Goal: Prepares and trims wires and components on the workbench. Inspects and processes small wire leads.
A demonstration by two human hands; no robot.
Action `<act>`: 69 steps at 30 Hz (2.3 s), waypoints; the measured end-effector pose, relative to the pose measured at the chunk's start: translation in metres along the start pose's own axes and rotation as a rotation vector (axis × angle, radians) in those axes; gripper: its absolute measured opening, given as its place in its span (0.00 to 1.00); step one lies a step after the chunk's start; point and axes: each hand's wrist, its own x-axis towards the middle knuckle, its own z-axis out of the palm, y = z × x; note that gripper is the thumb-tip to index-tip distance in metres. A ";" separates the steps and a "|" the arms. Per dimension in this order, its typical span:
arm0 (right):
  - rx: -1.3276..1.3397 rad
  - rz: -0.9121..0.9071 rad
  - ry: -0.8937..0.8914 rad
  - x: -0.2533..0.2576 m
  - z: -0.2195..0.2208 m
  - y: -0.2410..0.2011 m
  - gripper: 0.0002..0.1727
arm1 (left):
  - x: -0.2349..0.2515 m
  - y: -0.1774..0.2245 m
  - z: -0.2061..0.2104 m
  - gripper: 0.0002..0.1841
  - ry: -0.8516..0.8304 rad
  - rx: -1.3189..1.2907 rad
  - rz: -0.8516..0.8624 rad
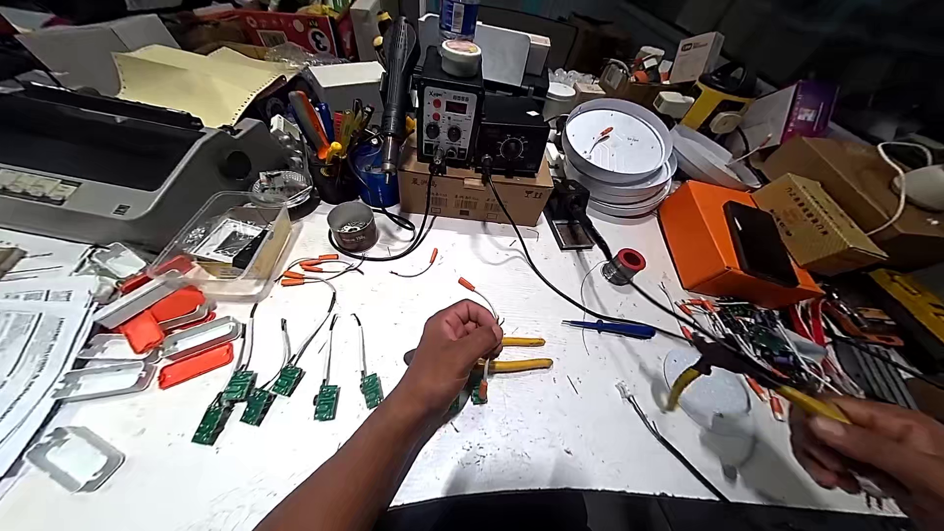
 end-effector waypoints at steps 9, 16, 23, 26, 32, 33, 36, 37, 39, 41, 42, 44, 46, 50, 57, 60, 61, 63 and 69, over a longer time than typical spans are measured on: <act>0.102 -0.113 -0.364 0.015 0.045 0.043 0.28 | 0.001 -0.004 -0.003 0.03 -0.021 0.015 0.003; -0.286 0.118 -0.437 0.037 0.059 0.028 0.27 | 0.001 -0.006 -0.007 0.03 -0.034 0.042 0.026; -0.166 -0.117 0.207 0.060 0.071 0.023 0.30 | -0.001 -0.007 -0.010 0.03 -0.088 0.051 0.036; 0.411 -0.040 0.349 0.075 0.050 0.022 0.23 | -0.001 -0.007 -0.012 0.03 -0.086 0.048 0.039; 0.721 0.023 0.822 0.079 -0.001 0.050 0.14 | -0.002 -0.005 -0.011 0.03 -0.098 0.026 0.053; 0.604 0.000 0.881 0.074 0.002 0.053 0.19 | -0.003 -0.005 -0.011 0.03 -0.100 0.023 0.054; -0.193 -0.186 0.805 0.058 0.032 0.060 0.39 | -0.004 -0.005 -0.010 0.02 -0.105 0.011 0.057; -0.457 -0.280 0.693 0.058 0.045 0.062 0.41 | -0.003 -0.005 -0.010 0.02 -0.110 0.010 0.061; -0.877 -0.445 0.432 0.067 0.072 0.061 0.33 | -0.003 -0.006 -0.010 0.02 -0.116 0.016 0.067; -1.089 -0.477 0.198 0.081 0.094 0.056 0.25 | -0.003 -0.007 -0.012 0.03 -0.109 0.028 0.063; -1.136 -0.470 0.128 0.088 0.099 0.055 0.22 | -0.002 -0.007 -0.012 0.03 -0.101 0.036 0.063; -1.183 -0.458 0.092 0.099 0.104 0.055 0.16 | -0.002 -0.006 -0.012 0.02 -0.085 0.051 0.070; -1.205 -0.454 0.157 0.105 0.104 0.053 0.14 | -0.001 -0.006 -0.012 0.02 -0.079 0.056 0.076; -1.131 -0.506 0.410 0.116 0.104 0.038 0.12 | -0.001 -0.006 -0.011 0.02 -0.091 0.043 0.068; -0.717 -0.456 0.841 0.136 0.069 -0.011 0.17 | -0.001 -0.005 -0.012 0.03 -0.054 0.027 0.073; -0.728 -0.444 0.928 0.166 0.054 -0.009 0.16 | -0.001 -0.005 -0.011 0.03 -0.061 0.038 0.069; -0.813 -0.406 0.895 0.173 0.051 -0.008 0.16 | -0.001 -0.005 -0.011 0.03 -0.056 0.044 0.067; -1.001 -0.334 0.781 0.177 0.049 -0.006 0.15 | -0.001 -0.004 -0.012 0.04 -0.043 0.050 0.065; -1.037 -0.250 0.393 0.071 0.141 -0.012 0.31 | -0.002 0.000 -0.012 0.04 -0.022 0.023 0.088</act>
